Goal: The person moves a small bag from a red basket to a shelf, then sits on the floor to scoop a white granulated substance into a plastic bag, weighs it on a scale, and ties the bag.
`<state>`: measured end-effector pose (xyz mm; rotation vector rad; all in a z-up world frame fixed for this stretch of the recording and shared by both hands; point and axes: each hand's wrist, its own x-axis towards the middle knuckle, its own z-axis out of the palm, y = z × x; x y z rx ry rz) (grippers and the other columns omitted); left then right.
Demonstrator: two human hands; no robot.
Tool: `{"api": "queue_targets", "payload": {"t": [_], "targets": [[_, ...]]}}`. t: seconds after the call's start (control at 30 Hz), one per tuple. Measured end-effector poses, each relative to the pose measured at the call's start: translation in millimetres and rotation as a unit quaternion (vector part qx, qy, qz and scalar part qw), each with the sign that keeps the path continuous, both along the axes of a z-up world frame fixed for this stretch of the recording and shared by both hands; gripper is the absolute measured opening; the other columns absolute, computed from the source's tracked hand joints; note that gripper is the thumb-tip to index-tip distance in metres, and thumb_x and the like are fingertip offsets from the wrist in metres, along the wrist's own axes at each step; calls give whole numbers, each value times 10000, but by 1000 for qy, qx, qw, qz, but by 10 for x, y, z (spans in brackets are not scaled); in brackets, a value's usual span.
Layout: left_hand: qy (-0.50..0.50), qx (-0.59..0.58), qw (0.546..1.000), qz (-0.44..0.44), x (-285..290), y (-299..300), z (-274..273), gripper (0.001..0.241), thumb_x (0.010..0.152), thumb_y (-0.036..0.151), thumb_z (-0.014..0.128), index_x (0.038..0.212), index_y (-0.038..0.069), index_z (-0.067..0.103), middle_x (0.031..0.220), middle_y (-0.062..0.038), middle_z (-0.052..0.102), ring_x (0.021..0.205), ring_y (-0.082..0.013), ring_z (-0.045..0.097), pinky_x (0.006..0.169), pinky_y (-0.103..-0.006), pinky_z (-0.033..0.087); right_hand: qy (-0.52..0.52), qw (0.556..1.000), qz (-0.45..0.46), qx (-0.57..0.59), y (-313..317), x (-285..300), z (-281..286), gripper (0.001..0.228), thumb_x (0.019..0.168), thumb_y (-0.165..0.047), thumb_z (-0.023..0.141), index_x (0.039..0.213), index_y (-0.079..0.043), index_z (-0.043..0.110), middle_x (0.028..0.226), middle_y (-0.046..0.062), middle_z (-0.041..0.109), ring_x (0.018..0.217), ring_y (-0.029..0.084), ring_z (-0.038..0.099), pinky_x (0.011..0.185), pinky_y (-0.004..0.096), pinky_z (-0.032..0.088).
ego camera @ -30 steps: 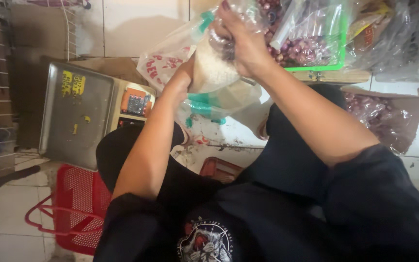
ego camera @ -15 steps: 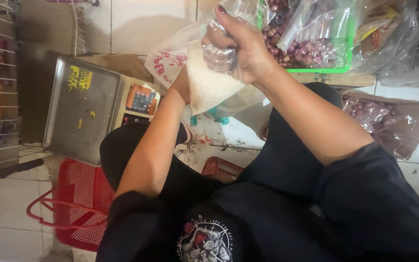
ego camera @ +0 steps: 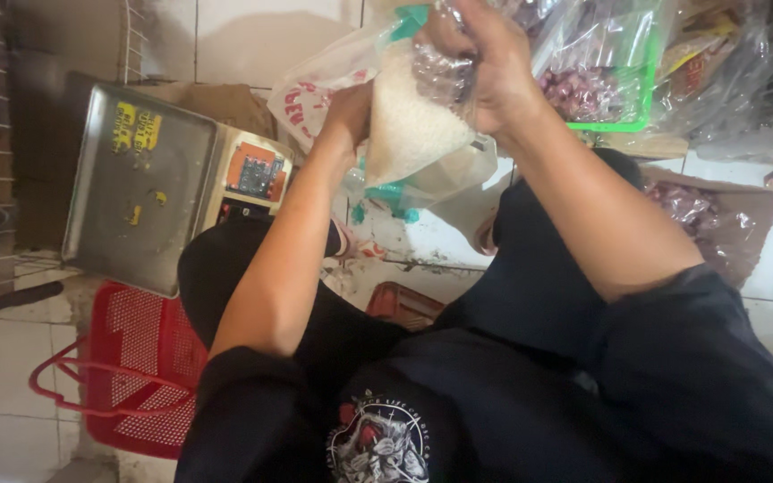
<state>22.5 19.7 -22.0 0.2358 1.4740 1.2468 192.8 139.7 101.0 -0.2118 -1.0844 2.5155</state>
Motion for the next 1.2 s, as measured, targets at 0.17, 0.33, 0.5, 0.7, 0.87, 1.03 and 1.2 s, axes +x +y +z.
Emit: {"api": "queue_targets", "payload": {"t": [0.17,0.33,0.5,0.7,0.87,1.03,1.2], "targets": [[35,118,992,-29,70,-62,126,409,975,347,610,1141,-13,711,1080,-80,763,905,-196,736,797,-325,592,-37,998,-29,41,49,301,1,534,1114,-430,586,732,-150,340,717,-15,333,557,104,343,522,278,286],[85,88,987,-104,220,6,171,381,983,381,584,1134,55,709,1064,-45,764,911,-173,740,775,-309,565,-123,985,-123,22,-3,834,103,317,1052,-376,621,906,-128,489,787,-12,438,702,126,454,668,311,409],[97,107,980,-136,321,27,275,357,974,369,603,1128,62,702,1050,-42,767,908,-165,737,775,-304,579,-184,967,-174,25,-63,1378,75,277,1030,-399,649,983,-146,547,795,-22,464,689,124,458,634,308,394],[105,154,964,-188,404,-68,406,371,996,388,611,1081,32,673,1015,-49,743,900,-150,733,789,-286,584,-218,964,-144,39,-21,2007,-640,328,1110,-420,619,928,-185,481,754,-67,402,642,89,389,556,265,320],[193,163,943,-214,379,-100,454,369,1003,388,615,1027,28,690,941,-47,735,833,-123,700,726,-268,534,-325,921,-146,162,51,2269,-1714,208,1098,-333,579,1009,-145,569,819,-82,486,735,59,429,645,250,365],[227,167,932,-228,391,-106,423,368,1015,388,616,999,29,698,926,-43,723,836,-117,672,742,-268,524,-411,815,-70,402,171,2324,-2754,251,1060,-292,547,1040,-59,638,796,45,567,728,176,496,653,361,427],[283,152,912,-255,384,-92,410,394,1019,392,603,1012,12,708,933,-70,747,866,-137,688,790,-275,521,-543,643,46,538,365,2311,-3420,306,1013,-291,596,981,-10,712,910,289,673,868,452,647,780,536,483]]}}
